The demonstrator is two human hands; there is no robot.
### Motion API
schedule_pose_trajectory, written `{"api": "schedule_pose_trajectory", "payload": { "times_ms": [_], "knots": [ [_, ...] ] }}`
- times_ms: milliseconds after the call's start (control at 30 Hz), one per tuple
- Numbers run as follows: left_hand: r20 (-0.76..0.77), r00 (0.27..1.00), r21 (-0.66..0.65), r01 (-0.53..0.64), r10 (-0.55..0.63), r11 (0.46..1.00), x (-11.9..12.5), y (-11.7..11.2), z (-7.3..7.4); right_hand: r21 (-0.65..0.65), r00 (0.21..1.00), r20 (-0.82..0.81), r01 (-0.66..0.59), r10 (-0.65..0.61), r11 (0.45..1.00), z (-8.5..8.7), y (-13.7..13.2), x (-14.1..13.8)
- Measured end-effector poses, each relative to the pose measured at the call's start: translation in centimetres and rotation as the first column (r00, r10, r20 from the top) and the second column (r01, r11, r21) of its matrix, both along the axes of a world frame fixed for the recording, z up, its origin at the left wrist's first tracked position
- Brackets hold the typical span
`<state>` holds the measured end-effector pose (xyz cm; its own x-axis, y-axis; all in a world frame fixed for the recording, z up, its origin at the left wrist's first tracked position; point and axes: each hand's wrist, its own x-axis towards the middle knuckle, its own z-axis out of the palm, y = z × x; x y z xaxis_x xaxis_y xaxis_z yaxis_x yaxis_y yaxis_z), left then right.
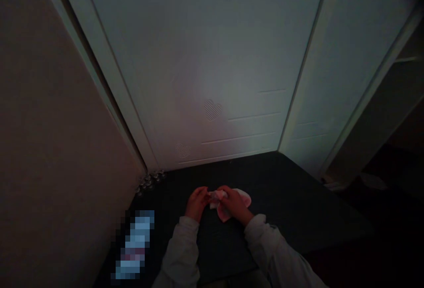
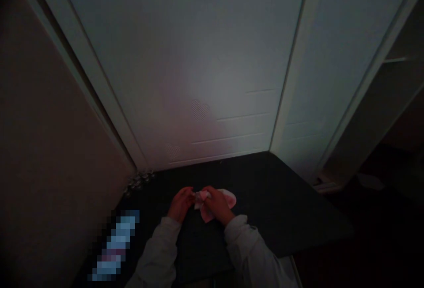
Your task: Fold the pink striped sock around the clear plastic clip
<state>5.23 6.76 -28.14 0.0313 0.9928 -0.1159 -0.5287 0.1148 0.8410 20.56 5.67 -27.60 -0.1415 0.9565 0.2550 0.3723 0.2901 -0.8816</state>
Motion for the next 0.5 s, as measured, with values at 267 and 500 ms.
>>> {"api": "schedule_pose_trajectory", "payload": {
  "times_ms": [267, 500],
  "knots": [
    [0.008, 0.993, -0.001, 0.117, -0.117, 0.993, -0.17, -0.12, 0.33, -0.033, 0.997, -0.07, -0.036, 0.034, 0.999, 0.03, 0.4, 0.59],
    [0.041, 0.986, 0.017, 0.161, -0.161, 0.987, -0.33, 0.13, 0.04, -0.057, 0.996, -0.076, -0.051, 0.046, 0.997, -0.17, 0.82, 0.79]
  ]
}}
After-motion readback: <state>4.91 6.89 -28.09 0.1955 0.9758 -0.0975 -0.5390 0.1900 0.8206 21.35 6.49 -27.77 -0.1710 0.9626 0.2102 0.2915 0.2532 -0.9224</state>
